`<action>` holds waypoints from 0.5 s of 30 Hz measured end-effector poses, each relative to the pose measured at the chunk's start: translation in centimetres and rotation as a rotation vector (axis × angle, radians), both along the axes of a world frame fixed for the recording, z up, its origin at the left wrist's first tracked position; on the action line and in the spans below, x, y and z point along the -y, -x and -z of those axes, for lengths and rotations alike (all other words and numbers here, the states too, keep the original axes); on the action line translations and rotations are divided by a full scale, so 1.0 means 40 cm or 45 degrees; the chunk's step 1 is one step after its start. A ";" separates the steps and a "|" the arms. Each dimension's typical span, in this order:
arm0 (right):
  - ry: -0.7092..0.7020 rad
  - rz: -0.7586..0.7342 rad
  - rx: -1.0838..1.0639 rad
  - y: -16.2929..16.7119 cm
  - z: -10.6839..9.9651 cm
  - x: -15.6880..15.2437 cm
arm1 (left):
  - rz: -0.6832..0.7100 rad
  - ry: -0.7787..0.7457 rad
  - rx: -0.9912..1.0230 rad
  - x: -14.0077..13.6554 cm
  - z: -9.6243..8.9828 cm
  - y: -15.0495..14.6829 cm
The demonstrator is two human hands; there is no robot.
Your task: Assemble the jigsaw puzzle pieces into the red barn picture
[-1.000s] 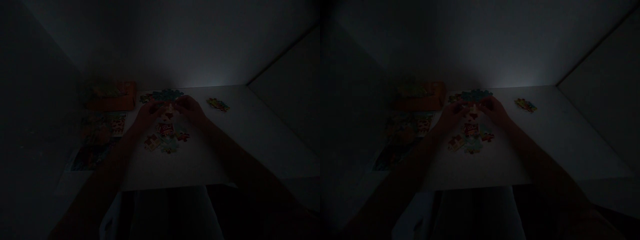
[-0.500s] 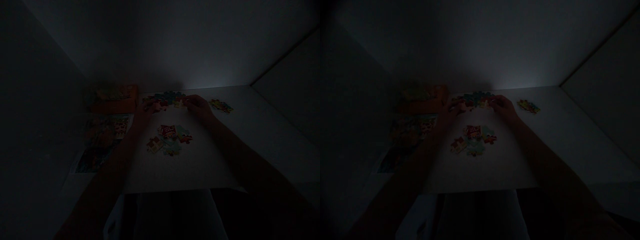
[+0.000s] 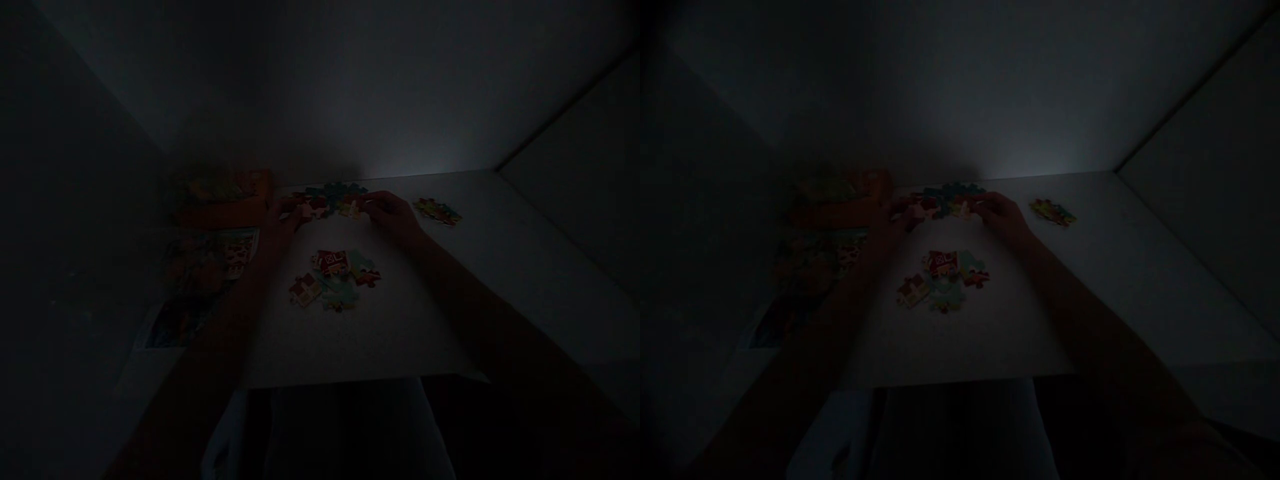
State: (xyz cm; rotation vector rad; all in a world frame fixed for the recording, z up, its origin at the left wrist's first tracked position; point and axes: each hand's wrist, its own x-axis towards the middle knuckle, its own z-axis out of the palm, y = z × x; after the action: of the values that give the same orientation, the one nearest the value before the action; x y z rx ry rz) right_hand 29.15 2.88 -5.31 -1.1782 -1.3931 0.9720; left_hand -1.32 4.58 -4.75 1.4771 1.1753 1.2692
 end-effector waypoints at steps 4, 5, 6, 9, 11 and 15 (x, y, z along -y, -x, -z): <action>-0.004 -0.020 0.000 0.000 0.004 -0.001 | -0.025 0.062 0.007 0.004 -0.006 -0.004; -0.003 -0.022 0.004 0.000 0.004 0.000 | -0.035 0.076 -0.001 0.005 -0.008 -0.005; -0.001 -0.017 0.006 0.000 0.004 0.001 | -0.043 0.087 -0.012 0.005 -0.009 -0.005; 0.018 -0.028 0.001 -0.001 -0.001 0.007 | -0.082 0.094 -0.031 0.005 -0.012 -0.005; 0.053 -0.144 0.037 -0.003 -0.006 0.012 | -0.106 0.093 -0.029 0.005 -0.013 -0.003; 0.046 -0.269 0.324 -0.005 -0.016 0.020 | -0.047 0.120 0.026 0.008 -0.015 -0.004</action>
State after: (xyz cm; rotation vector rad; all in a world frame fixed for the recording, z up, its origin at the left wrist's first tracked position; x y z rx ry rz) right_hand 29.37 2.06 -4.68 -1.2316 -1.7367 1.0225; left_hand -1.15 4.25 -4.15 1.3766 1.2367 1.2342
